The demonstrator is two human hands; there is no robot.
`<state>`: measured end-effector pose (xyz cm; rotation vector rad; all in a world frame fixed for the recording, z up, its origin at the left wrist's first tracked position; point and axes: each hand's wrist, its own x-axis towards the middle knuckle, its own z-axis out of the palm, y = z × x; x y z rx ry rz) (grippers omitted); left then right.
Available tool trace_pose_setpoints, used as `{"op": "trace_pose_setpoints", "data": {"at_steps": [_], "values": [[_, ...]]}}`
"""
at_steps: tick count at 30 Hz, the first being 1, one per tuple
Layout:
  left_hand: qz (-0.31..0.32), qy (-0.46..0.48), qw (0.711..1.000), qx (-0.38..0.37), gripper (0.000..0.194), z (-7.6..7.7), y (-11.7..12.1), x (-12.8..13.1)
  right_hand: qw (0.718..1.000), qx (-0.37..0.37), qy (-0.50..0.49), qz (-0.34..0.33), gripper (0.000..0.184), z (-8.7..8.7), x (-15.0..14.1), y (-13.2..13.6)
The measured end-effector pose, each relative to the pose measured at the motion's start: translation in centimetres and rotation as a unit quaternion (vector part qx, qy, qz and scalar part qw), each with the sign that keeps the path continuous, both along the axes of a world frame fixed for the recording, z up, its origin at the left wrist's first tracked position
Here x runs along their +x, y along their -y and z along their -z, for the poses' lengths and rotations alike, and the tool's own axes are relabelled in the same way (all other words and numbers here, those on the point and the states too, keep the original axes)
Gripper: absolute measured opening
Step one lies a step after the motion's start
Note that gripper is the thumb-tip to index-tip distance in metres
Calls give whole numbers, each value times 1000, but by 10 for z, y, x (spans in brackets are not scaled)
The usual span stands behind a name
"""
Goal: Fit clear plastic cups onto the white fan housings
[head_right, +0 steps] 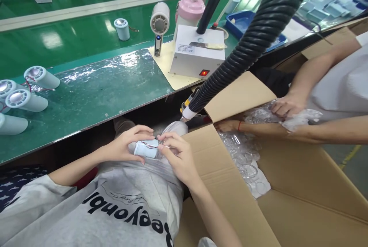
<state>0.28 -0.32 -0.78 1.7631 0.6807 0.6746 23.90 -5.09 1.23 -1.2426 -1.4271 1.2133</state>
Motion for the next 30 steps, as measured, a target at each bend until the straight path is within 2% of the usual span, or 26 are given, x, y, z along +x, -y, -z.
{"op": "trace_pose_setpoints", "data": {"at_steps": [2,4,6,7,9,10,13,16,19,24,30], "values": [[22,2,999,-34,63,-7,1,0,999,-25,-36,0,41,1,2,-2],[5,10,995,-98,65,-13,3,0,998,-21,-48,-22,38,1,4,-2],[-25,34,981,-191,69,-17,7,-1,998,22,-10,-57,24,1,5,0],[-36,51,970,-236,70,-18,9,-1,996,53,23,-70,23,1,5,2],[-40,74,954,-289,72,-19,11,-2,987,113,80,-83,35,2,6,6],[-34,75,953,-293,72,-20,11,-3,983,132,95,-85,36,2,6,8],[-9,54,969,-242,73,-23,9,-6,982,137,97,-92,37,3,7,11],[8,52,986,-161,71,-27,6,-8,989,94,60,-95,40,1,8,11],[23,54,992,-109,70,-28,4,-9,995,36,19,-93,44,-3,7,11],[42,51,995,-68,71,-26,5,-11,995,-35,-28,-87,50,-7,7,11],[55,43,996,-57,71,-26,5,-13,988,-105,-67,-92,54,-6,6,11]]}}
